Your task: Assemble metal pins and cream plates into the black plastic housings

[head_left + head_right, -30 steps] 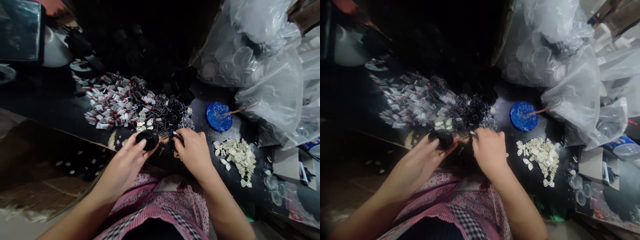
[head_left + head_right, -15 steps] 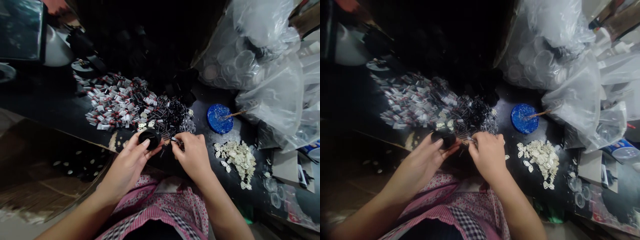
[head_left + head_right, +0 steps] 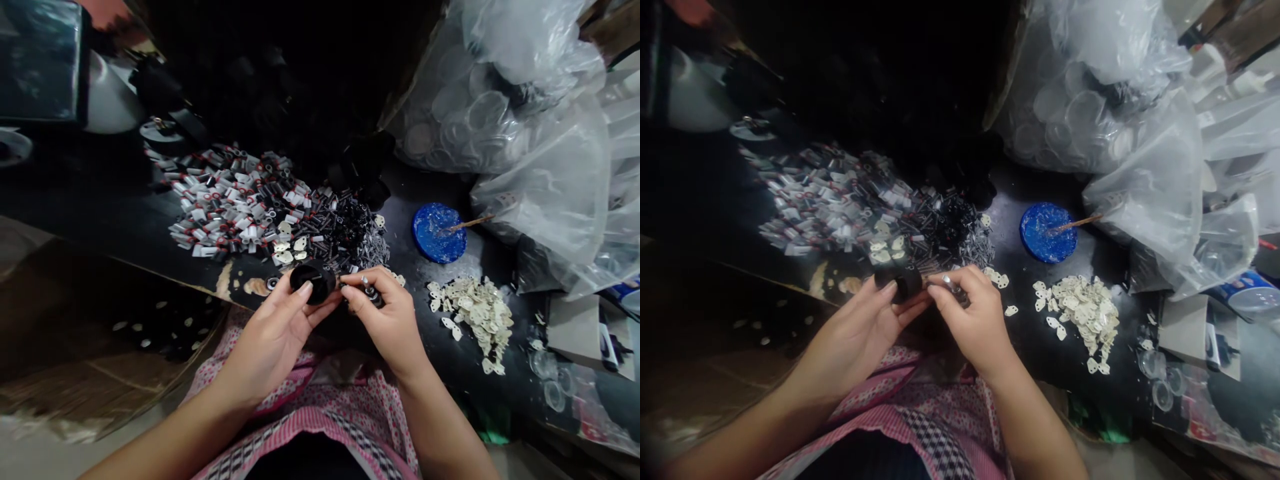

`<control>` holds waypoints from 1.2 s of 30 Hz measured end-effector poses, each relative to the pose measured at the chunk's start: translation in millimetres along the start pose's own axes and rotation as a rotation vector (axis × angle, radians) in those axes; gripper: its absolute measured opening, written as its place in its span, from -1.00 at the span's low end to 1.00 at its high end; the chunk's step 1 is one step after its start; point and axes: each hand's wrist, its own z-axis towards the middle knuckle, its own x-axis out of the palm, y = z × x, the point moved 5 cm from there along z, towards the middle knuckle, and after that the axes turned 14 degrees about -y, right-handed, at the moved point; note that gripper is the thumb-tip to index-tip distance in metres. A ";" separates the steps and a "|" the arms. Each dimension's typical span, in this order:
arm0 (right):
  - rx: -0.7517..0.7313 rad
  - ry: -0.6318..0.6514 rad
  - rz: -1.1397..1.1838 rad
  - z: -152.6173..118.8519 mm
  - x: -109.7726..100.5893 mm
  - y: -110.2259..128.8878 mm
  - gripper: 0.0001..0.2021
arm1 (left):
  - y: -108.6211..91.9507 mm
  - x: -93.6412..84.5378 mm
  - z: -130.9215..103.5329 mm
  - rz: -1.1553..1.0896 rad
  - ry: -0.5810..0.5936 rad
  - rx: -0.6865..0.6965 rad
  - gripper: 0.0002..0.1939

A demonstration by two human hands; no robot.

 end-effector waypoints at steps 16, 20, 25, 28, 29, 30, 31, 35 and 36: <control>-0.277 -0.008 -0.148 -0.7 -5.5 37.5 -0.95 | -0.7 -11.6 -0.2 0.152 -0.031 0.022 -0.84; -0.252 -0.022 -0.138 -4.4 -4.8 31.4 -0.97 | -0.6 -10.3 -0.4 0.187 0.007 0.036 -0.85; -0.188 0.062 -0.014 -7.8 -4.0 32.6 -0.96 | 0.3 -10.7 0.0 0.182 0.074 -0.023 -0.79; 0.044 0.160 0.083 -5.9 -3.3 27.3 -0.93 | -1.2 -14.8 1.3 0.222 0.118 -0.079 -0.77; 0.125 0.198 0.109 -6.1 -2.4 24.9 -0.92 | -2.0 -16.5 2.0 0.244 0.127 -0.099 -0.78; 0.175 0.221 0.119 -6.5 -1.7 23.3 -0.91 | -2.9 -18.0 2.7 0.265 0.135 -0.115 -0.80; 0.183 0.222 0.106 -6.8 -1.7 23.0 -0.91 | -4.2 -19.2 3.6 0.278 0.137 -0.123 -0.82; -0.120 0.084 -0.072 -8.0 -5.2 33.9 -0.98 | -9.5 -19.5 7.5 0.254 0.137 -0.088 -0.83; -0.211 0.065 -0.120 -9.3 -4.7 37.6 -0.96 | -10.2 -18.9 8.3 0.245 0.139 -0.074 -0.83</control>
